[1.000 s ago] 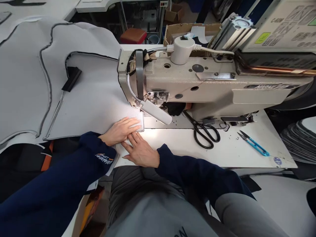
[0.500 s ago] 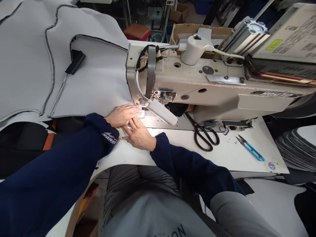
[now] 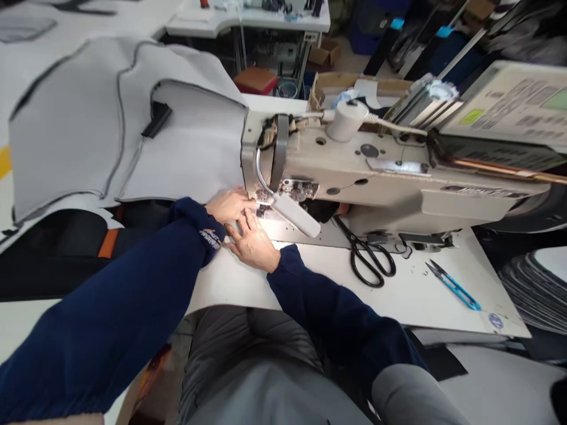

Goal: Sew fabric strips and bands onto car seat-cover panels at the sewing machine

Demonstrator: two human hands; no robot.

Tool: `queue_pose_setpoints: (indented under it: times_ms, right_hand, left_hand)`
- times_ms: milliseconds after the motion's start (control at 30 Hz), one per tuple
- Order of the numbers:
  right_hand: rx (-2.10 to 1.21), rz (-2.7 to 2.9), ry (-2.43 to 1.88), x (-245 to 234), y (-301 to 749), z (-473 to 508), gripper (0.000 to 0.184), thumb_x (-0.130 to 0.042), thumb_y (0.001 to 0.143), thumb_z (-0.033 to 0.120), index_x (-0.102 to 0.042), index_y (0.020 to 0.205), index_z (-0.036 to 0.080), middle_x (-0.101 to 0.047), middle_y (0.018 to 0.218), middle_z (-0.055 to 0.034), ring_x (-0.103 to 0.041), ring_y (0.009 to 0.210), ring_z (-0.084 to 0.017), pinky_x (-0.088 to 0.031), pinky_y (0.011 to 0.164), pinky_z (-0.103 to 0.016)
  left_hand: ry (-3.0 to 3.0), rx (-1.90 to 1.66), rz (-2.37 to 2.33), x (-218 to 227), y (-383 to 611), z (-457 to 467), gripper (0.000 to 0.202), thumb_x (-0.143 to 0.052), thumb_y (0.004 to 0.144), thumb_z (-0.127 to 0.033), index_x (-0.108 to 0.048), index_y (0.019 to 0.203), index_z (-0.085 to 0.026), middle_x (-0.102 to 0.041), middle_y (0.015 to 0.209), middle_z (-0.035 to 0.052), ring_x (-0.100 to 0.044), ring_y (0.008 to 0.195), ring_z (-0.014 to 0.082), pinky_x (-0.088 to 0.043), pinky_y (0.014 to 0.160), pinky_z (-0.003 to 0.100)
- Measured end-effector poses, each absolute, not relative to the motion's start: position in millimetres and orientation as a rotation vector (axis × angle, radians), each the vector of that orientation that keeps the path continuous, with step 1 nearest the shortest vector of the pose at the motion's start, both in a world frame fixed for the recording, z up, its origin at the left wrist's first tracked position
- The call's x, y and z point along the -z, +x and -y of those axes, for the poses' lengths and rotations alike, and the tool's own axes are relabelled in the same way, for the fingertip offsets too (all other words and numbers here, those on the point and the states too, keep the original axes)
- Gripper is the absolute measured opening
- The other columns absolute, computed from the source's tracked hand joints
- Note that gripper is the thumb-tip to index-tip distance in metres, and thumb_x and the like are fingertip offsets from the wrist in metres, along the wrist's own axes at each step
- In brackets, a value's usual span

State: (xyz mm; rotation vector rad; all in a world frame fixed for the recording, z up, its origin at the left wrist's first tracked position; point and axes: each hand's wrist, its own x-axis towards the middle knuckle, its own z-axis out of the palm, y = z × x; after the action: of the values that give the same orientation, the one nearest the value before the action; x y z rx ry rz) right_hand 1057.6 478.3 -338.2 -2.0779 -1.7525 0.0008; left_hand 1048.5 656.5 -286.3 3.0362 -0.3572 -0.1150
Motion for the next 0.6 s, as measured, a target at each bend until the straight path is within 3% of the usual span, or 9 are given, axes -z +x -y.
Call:
queue_pose_setpoints:
  times_ms: [133,200,300,433,500,600]
  right_hand:
    - [0.105,1.751,-2.057,340.9,1053.1,-477.5,0.052,-0.054,0.098,0.04,-0.055,0.14,0.01,-0.048,0.141,-0.0277,-0.032,0.146,-0.044,-0.034,0.116,-0.063]
    - [0.158,1.732,-2.059,346.9,1052.9,-480.8,0.052,-0.055,0.097,0.041,-0.054,0.141,0.011,-0.049,0.142,-0.0268,-0.034,0.146,-0.043,-0.036,0.116,-0.062]
    - [0.236,1.724,-2.053,356.1,1054.5,-484.5,0.046,-0.053,0.098,0.038,-0.058,0.137,0.012,-0.052,0.143,-0.0242,-0.039,0.144,-0.041,-0.04,0.114,-0.061]
    - [0.356,1.739,-2.007,365.6,1057.2,-482.1,0.036,-0.053,0.098,0.029,-0.064,0.126,0.011,-0.057,0.142,-0.0214,-0.048,0.138,-0.041,-0.048,0.109,-0.058]
    - [0.407,1.752,-1.986,369.6,1058.4,-481.1,0.033,-0.055,0.096,0.026,-0.066,0.123,0.011,-0.059,0.14,-0.0213,-0.051,0.135,-0.043,-0.052,0.105,-0.059]
    - [0.461,1.769,-1.969,373.5,1060.1,-482.5,0.032,-0.058,0.093,0.023,-0.067,0.121,0.011,-0.061,0.137,-0.0225,-0.054,0.132,-0.044,-0.054,0.101,-0.061]
  left_hand:
    - [3.147,0.116,0.406,273.6,1043.0,-646.9,0.015,-0.06,0.088,-0.011,-0.07,0.097,-0.018,-0.073,0.101,0.0064,-0.066,0.101,0.0206,-0.051,0.087,0.028]
    - [3.201,0.134,0.44,275.0,1044.3,-644.3,0.014,-0.067,0.085,-0.013,-0.071,0.096,-0.019,-0.073,0.096,0.0029,-0.068,0.097,0.0184,-0.051,0.093,0.027]
    - [3.202,0.16,0.467,278.5,1046.7,-648.5,0.031,-0.067,0.087,-0.018,-0.068,0.118,-0.021,-0.071,0.118,0.0054,-0.064,0.115,0.0206,-0.045,0.108,0.032]
    - [3.228,0.236,0.374,264.6,1031.1,-673.0,0.06,-0.059,0.084,-0.01,-0.052,0.142,-0.025,-0.056,0.145,0.0094,-0.051,0.134,0.0255,-0.037,0.116,0.047]
    - [3.302,0.196,0.043,254.9,1013.3,-690.1,0.072,-0.055,0.08,-0.005,-0.045,0.149,-0.026,-0.046,0.153,0.0128,-0.042,0.141,0.0324,-0.033,0.116,0.06]
    - [3.303,0.059,-0.551,254.3,983.6,-706.1,0.075,-0.05,0.079,-0.006,-0.043,0.152,-0.021,-0.035,0.159,0.0185,-0.029,0.147,0.0433,-0.026,0.111,0.075]
